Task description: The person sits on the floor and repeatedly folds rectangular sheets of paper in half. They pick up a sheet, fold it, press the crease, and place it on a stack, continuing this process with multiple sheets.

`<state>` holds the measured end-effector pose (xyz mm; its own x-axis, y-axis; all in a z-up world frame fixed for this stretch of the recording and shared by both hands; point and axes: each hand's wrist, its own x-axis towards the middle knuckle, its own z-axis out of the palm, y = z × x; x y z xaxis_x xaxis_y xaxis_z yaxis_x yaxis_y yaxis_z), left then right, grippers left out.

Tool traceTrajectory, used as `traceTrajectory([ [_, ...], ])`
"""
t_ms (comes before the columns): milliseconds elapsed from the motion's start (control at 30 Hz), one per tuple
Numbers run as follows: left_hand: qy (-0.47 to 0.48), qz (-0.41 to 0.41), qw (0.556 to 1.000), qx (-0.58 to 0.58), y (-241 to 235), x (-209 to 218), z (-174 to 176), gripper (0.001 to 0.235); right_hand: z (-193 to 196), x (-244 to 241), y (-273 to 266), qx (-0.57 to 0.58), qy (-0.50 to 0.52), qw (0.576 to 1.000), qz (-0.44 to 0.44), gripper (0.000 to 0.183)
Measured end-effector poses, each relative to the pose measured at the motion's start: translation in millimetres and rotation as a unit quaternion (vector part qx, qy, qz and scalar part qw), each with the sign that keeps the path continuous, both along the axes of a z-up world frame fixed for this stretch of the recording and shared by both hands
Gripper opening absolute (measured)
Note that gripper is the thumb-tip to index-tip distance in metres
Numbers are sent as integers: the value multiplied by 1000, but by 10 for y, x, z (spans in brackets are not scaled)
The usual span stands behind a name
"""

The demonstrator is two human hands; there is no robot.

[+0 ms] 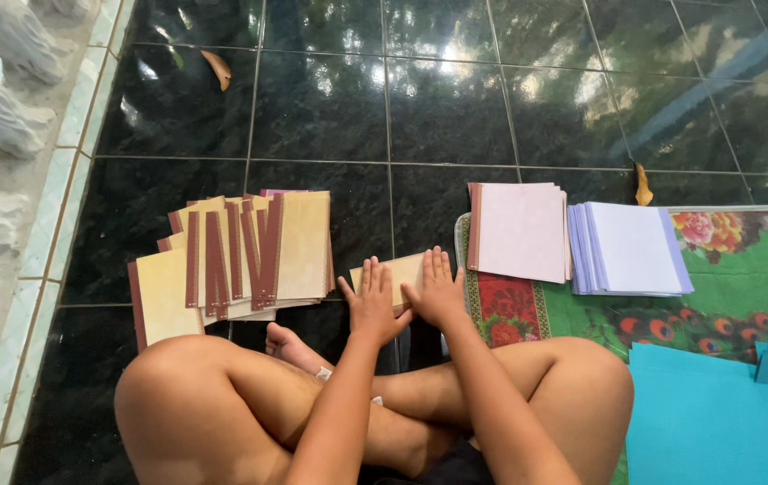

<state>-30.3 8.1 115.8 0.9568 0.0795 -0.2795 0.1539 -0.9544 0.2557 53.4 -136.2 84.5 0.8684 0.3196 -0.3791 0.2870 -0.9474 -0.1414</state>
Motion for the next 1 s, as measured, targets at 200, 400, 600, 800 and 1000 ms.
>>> traceTrajectory([
  [200,-27,-139,990,12,-143,196,-466,113,-54,-89,11,-32,1,999,6,87],
  [400,-16,51,998,-41,-55,19,-288,95,32,-83,57,-8,15,1000,-20,94],
  [600,61,144,987,-37,-77,-137,-92,106,-133,-68,139,22,-24,998,-48,89],
  [800,126,136,982,40,-139,-53,-48,116,206,-344,525,182,5,965,188,79],
  [1000,110,136,985,-6,-107,-98,-133,106,33,-158,337,100,-19,991,83,72],
])
